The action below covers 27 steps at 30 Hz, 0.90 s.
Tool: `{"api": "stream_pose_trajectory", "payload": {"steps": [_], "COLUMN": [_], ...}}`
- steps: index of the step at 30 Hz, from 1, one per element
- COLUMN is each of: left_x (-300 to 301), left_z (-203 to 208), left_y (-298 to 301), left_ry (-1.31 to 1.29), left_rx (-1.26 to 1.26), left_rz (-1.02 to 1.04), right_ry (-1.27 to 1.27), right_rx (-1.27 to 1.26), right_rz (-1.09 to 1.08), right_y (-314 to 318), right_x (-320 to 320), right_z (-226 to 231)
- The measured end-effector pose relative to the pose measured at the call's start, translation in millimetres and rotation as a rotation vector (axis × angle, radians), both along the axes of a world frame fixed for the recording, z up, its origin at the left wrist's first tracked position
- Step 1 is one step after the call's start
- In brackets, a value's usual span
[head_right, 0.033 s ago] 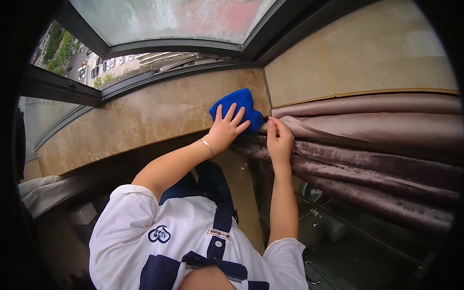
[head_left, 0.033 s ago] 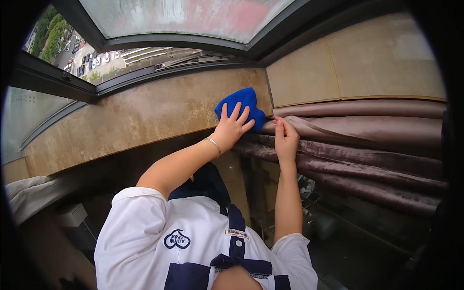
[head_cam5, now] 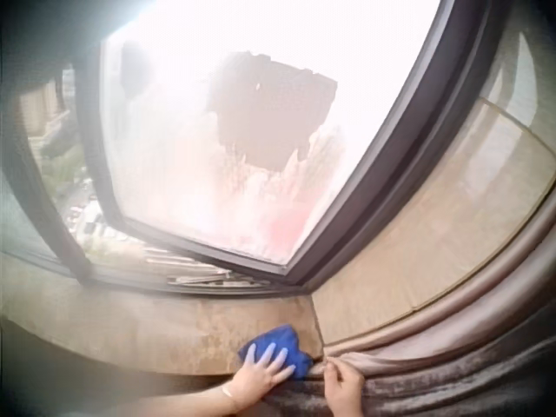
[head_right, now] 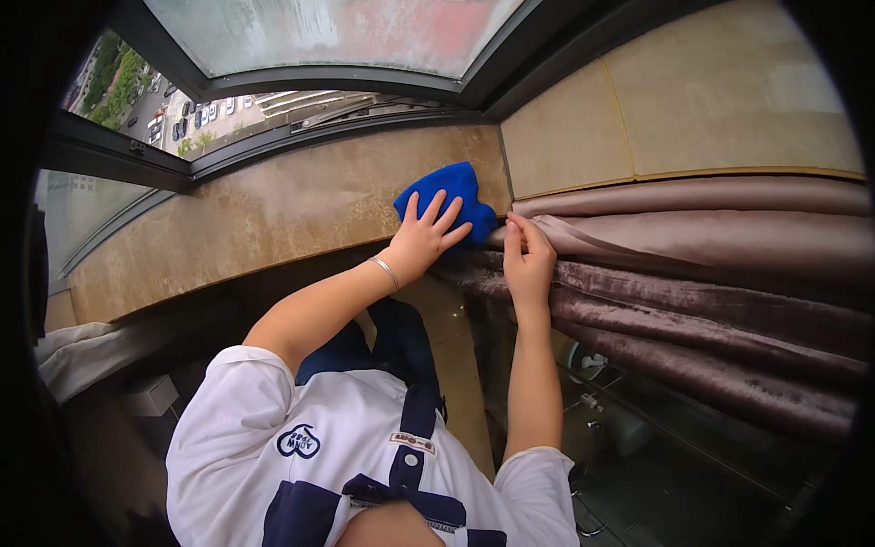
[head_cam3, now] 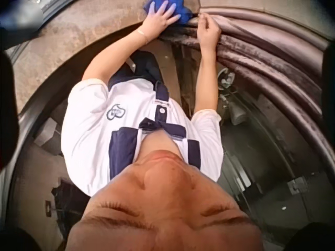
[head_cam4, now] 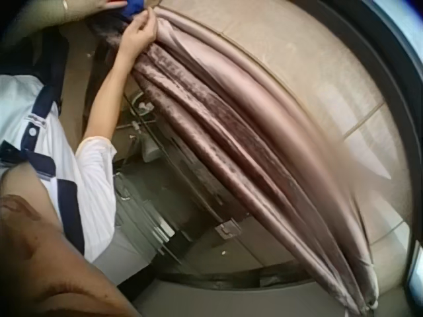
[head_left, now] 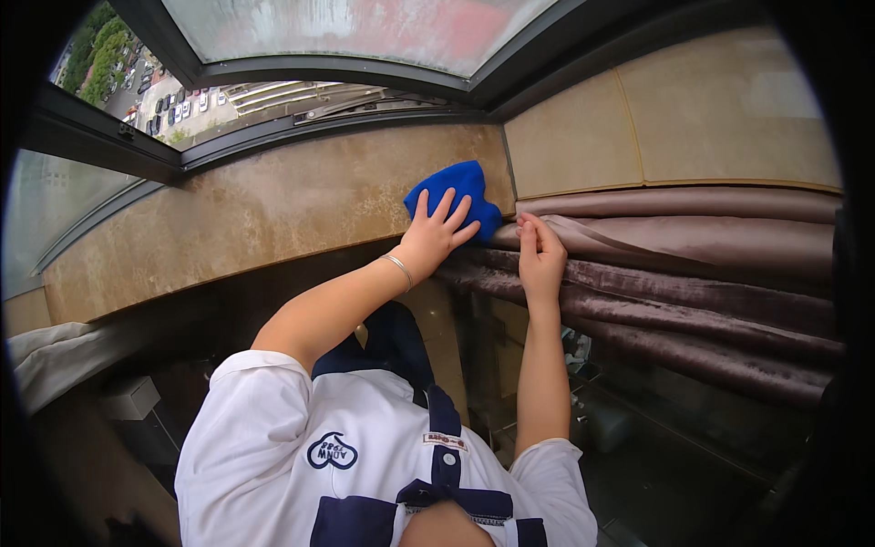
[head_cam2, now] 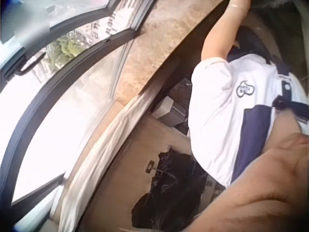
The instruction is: The person wipes a large curved window and the adjacent window sill using a blue cloth. They then move to a bathroom and wipe the glass shower door and surrounding tiled surfaces with the same cloth.
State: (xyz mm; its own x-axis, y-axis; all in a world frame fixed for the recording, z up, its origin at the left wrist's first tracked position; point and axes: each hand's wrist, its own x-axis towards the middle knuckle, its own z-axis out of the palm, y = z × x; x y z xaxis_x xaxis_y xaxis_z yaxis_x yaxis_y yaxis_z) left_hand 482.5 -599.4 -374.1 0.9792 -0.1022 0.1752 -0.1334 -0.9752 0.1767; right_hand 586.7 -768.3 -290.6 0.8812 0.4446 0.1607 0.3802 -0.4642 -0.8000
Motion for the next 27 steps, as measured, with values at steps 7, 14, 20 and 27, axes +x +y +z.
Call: {"api": "stream_pose_trajectory", "payload": {"steps": [7,14,20,27], "left_x": [-52.5,-8.5,69.1,136.5], "left_z": [9.9,49.8,147.1,200.1], "left_y": [23.2,-21.6,-82.9,-110.1], "left_ry": [-0.086,-0.371,-0.763,-0.815], "left_rx": [-0.18,-1.252,-1.782,-1.103], "left_rz": [0.41,0.776,0.626,0.022], "right_ry": [-0.39,-0.893,-1.03,-1.262], "right_rx": [0.052,0.084,0.109,-0.003], "right_rz": [0.196,0.334,0.278,0.345], "right_y": [8.6,-40.1,-70.5,-63.8], "right_x": [5.5,32.5,59.5,68.0], "right_z": [70.6,130.5,185.3,229.6]}}
